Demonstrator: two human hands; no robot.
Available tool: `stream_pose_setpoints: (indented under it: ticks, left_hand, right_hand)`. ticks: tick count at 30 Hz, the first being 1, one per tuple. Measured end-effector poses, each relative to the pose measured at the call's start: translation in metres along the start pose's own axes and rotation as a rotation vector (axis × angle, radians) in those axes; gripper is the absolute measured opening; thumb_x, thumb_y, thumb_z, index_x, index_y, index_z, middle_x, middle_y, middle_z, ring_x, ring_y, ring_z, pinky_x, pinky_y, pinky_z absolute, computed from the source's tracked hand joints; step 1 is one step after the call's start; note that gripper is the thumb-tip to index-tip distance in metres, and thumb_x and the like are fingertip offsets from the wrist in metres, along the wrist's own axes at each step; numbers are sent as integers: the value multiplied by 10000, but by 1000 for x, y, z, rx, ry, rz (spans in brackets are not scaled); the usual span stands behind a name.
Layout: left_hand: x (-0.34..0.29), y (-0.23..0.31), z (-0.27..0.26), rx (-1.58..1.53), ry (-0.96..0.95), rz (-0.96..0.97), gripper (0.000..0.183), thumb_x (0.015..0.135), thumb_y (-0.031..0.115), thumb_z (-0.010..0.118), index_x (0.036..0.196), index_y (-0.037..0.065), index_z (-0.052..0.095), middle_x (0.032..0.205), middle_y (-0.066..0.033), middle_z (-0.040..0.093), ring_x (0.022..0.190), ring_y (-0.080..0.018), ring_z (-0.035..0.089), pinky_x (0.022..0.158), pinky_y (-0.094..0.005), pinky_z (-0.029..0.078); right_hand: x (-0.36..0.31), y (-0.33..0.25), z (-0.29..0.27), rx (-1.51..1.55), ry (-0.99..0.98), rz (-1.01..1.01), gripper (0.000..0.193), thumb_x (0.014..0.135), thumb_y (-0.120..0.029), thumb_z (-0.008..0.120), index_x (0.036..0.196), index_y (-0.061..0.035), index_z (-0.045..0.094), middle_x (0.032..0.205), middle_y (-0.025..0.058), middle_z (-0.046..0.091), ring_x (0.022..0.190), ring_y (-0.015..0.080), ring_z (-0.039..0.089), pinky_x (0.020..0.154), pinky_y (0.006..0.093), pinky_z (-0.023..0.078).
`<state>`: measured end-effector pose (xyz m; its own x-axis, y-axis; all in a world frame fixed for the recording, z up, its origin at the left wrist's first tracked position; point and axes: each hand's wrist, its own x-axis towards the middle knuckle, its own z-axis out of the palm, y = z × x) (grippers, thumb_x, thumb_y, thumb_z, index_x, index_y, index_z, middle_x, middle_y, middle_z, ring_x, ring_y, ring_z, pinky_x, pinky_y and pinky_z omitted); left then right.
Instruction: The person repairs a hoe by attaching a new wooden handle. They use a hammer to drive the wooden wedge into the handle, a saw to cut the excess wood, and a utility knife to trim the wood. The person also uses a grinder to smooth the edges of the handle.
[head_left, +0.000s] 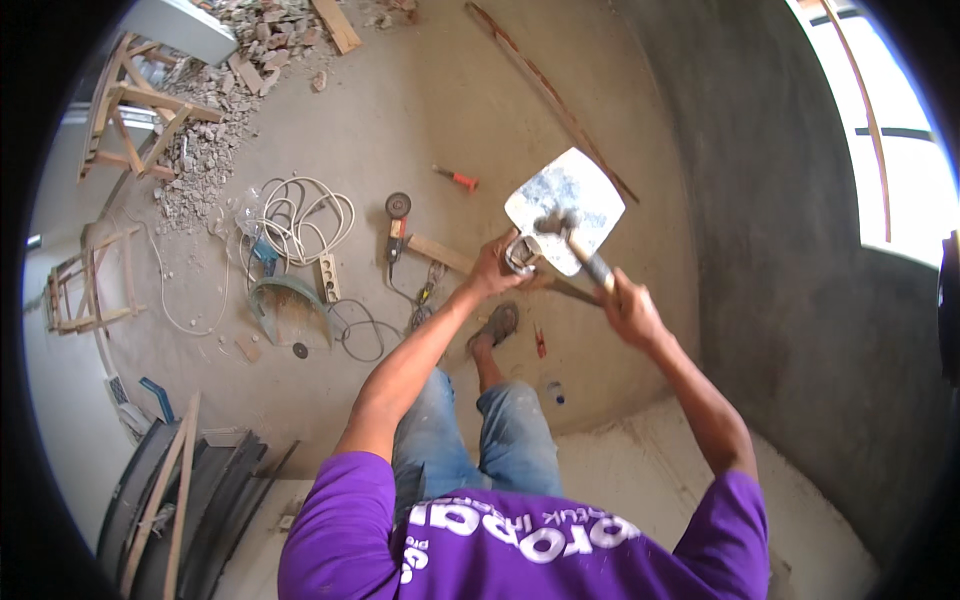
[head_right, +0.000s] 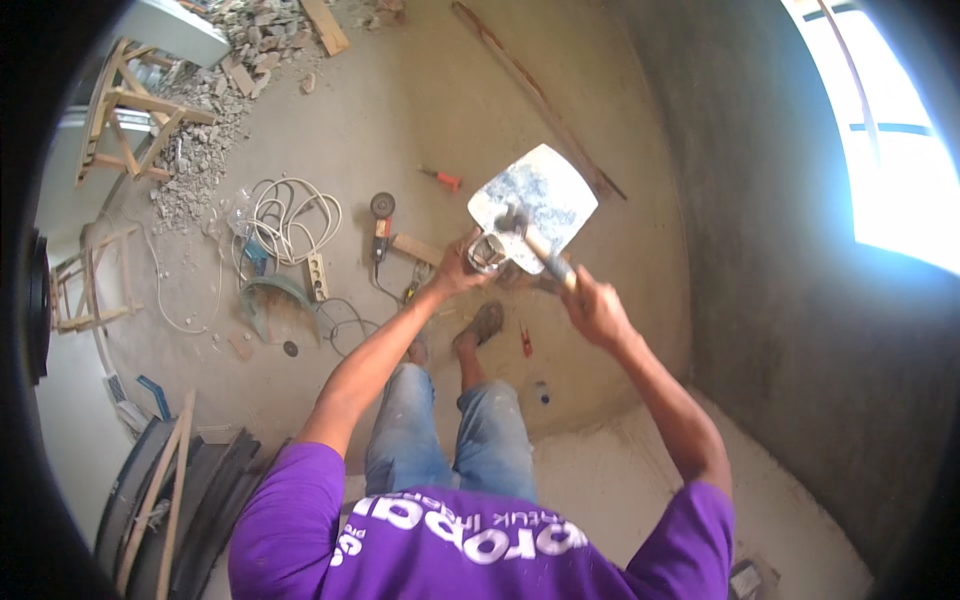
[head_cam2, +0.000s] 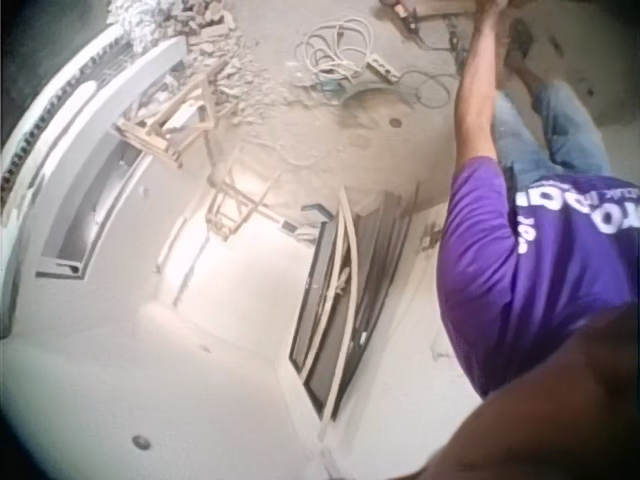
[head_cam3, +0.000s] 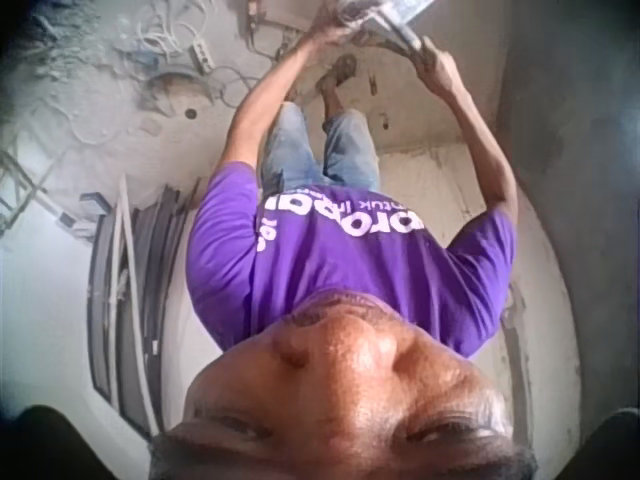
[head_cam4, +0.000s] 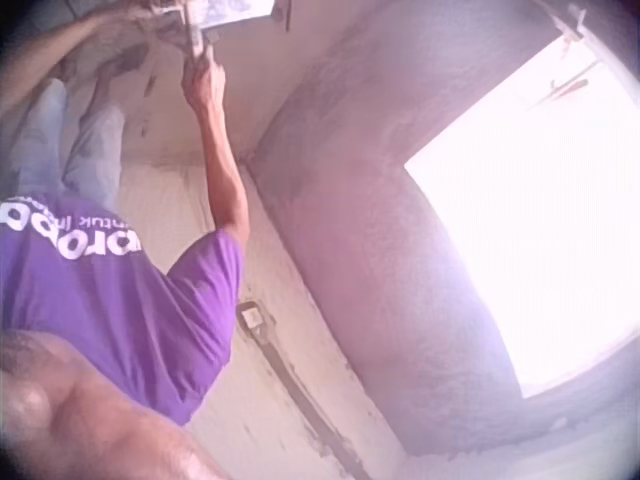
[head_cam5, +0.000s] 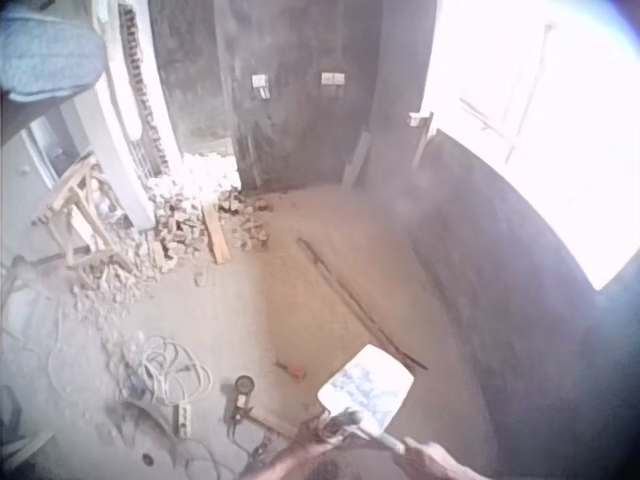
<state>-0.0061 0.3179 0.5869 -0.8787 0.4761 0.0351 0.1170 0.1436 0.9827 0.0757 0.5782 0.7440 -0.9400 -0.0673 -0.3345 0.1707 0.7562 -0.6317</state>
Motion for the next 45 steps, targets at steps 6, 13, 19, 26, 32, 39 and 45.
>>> stream_pose_setpoints:
  ticks: [6,13,19,26,32,39,45]
  left_hand:
    - [10,14,-11,54,-52,-55,505,700,205,831,1090,68,540,995,-125,674,937,-320,663,797,-401,526]
    - [18,3,-14,111,-58,-61,555,691,186,819,1146,63,527,1027,-117,677,930,-305,668,813,-396,518]
    - [19,10,-3,48,-62,-54,726,673,193,817,1310,60,495,1086,-102,678,1013,-216,660,912,-357,503]
    - [40,-7,-17,-95,30,-150,512,726,81,790,1182,29,565,1057,-74,690,982,-163,648,885,-317,507]
    - [64,-31,-81,-174,197,-197,494,771,52,797,1209,27,570,1124,-40,656,1023,-145,610,903,-313,493]
    - [33,-82,-167,-309,335,-438,605,872,138,697,1417,81,441,1405,-59,542,1297,-198,495,1088,-470,355]
    - [-1,-104,-227,-403,316,-604,715,878,173,638,1508,119,305,1549,-14,384,1390,-201,385,1175,-473,217]
  right_hand:
    - [-3,-76,-76,442,491,-190,168,992,-175,503,957,-15,542,662,26,557,539,95,534,480,265,426]
    - [15,-96,-69,738,663,-892,268,988,-321,575,987,-53,563,713,119,606,578,222,600,535,377,501]
    - [15,-39,-15,144,0,36,172,936,-165,616,960,-10,543,598,113,511,514,190,525,518,329,443]
    - [-77,-20,27,623,612,-5,149,896,-135,639,884,-16,550,645,29,534,544,131,519,542,284,440]
    - [-128,9,101,1280,734,443,193,892,-130,660,797,-75,500,632,-8,460,515,104,447,494,285,402]
    - [-221,99,244,955,295,1023,218,904,-197,654,795,-68,516,599,-23,470,507,111,458,476,294,396]
    - [-335,131,376,775,-65,1267,331,836,-272,706,767,22,571,642,86,569,623,179,549,601,379,455]
